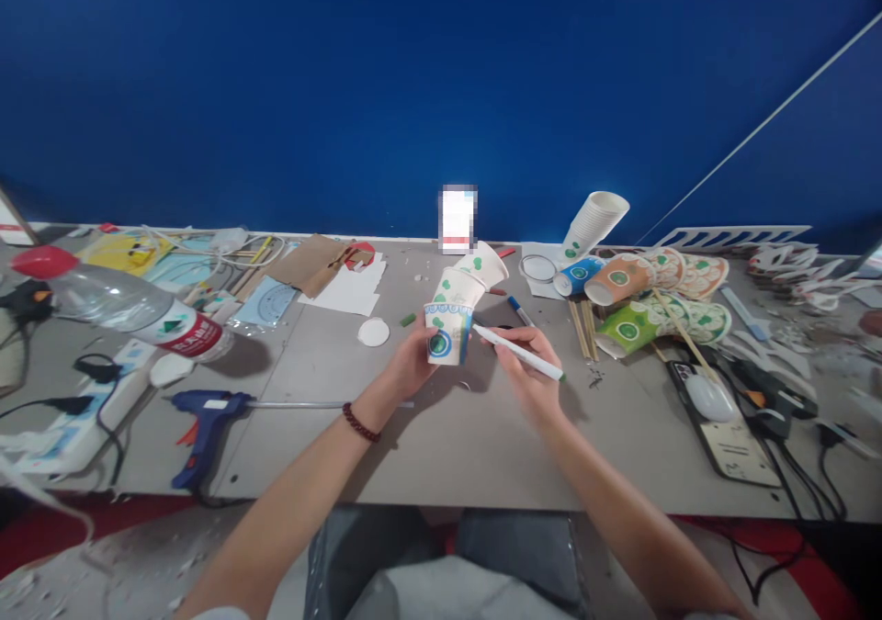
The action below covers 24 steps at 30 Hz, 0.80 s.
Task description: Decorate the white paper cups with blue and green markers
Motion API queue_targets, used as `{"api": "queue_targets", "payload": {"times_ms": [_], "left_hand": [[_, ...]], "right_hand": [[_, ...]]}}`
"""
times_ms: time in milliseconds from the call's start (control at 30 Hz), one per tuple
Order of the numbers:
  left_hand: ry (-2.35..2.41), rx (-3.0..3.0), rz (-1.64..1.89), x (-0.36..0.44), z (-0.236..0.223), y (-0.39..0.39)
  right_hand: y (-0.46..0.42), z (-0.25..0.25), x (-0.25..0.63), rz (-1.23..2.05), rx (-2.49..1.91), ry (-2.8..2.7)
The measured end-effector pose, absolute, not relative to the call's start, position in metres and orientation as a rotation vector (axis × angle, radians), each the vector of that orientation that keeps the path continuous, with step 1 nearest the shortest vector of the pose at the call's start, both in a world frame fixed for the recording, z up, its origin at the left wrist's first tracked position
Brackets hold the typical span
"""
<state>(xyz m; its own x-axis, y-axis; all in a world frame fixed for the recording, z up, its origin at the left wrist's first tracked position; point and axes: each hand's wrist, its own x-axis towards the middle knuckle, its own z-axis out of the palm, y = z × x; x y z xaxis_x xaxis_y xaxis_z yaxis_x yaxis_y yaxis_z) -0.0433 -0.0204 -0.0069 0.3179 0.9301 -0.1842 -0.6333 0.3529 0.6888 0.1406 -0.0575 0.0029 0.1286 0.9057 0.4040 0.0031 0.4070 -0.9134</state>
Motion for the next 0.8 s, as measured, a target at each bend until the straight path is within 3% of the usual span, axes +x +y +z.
{"api": "queue_targets", "payload": {"times_ms": [800], "left_hand": [[0.633,0.555,0.972,-0.036,-0.024,-0.018]], "right_hand": [[-0.055,-0.004,0.139,0.700,-0.924,-1.382]]}}
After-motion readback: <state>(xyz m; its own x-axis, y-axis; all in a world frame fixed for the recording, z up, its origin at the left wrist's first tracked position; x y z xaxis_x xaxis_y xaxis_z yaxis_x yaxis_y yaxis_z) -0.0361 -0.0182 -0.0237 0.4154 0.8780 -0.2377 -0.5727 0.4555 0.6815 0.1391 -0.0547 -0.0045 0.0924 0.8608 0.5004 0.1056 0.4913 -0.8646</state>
